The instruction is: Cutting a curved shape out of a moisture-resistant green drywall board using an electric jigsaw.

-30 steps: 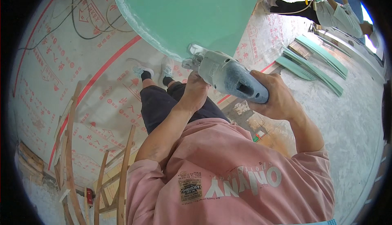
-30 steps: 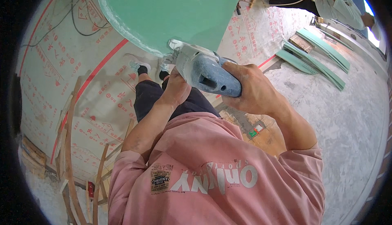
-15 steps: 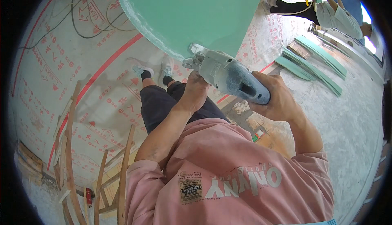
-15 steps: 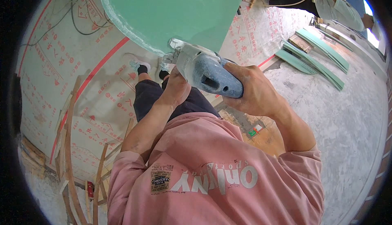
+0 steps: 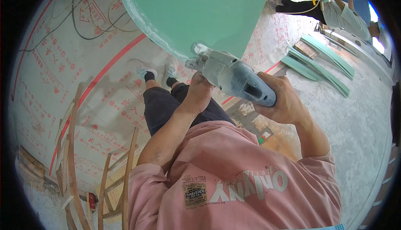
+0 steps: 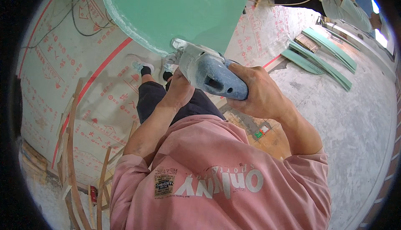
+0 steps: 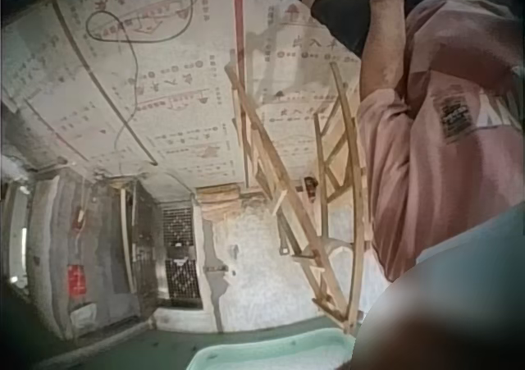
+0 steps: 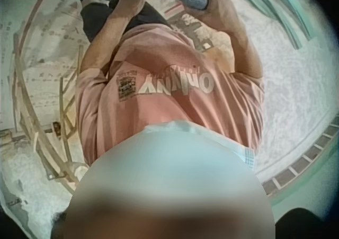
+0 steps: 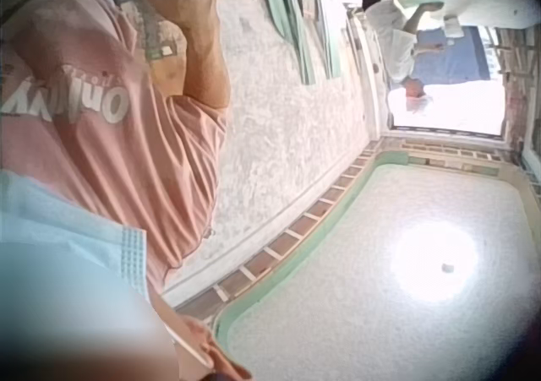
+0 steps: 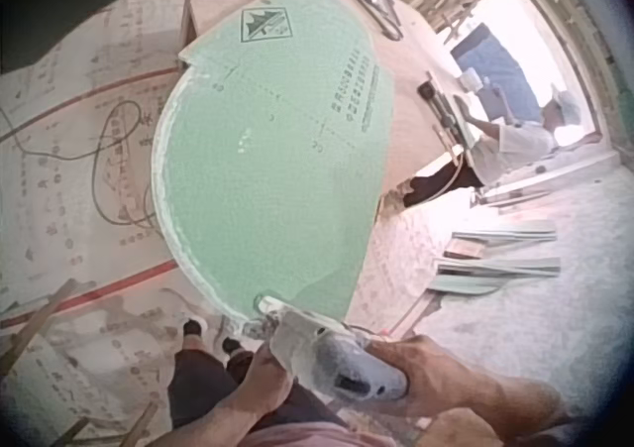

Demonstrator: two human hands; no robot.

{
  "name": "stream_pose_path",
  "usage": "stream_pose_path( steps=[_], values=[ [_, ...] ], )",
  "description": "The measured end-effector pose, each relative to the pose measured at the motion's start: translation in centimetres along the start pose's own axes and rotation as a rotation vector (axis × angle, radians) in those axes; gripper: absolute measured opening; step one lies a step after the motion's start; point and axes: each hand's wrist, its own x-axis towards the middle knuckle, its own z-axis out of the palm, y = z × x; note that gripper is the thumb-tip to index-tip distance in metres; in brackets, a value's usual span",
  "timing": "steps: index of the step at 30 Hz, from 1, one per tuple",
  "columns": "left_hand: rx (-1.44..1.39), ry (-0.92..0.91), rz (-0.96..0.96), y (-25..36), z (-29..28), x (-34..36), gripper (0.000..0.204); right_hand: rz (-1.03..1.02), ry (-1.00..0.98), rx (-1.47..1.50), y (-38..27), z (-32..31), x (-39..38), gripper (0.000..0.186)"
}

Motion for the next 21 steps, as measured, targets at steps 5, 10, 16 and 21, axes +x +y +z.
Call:
stream_pose_path(
  steps=[5, 10, 16, 21],
  values=[
    [-0.006, -0.028, 0.001, 0.2, -0.1, 0.0, 0.022, 0.015, 0.010, 0.016, -0.4, 0.2, 0.2, 0.030],
    [-0.017, -0.035, 0.006, 0.4, 0.0, 0.0, 0.023, 0.014, 0.008, 0.017, -0.6, 0.2, 0.3, 0.031],
    [0.067, 0.013, -0.028, 0.6, -0.1, -0.1, 0.025, 0.049, 0.000, 0.021, -0.7, 0.4, 0.4, 0.030],
    [0.302, -0.074, 0.150, -0.3, -2.0, 0.3, 0.026, 0.037, 0.010, 0.011, -1.2, 0.5, 0.6, 0.030]
  ],
)
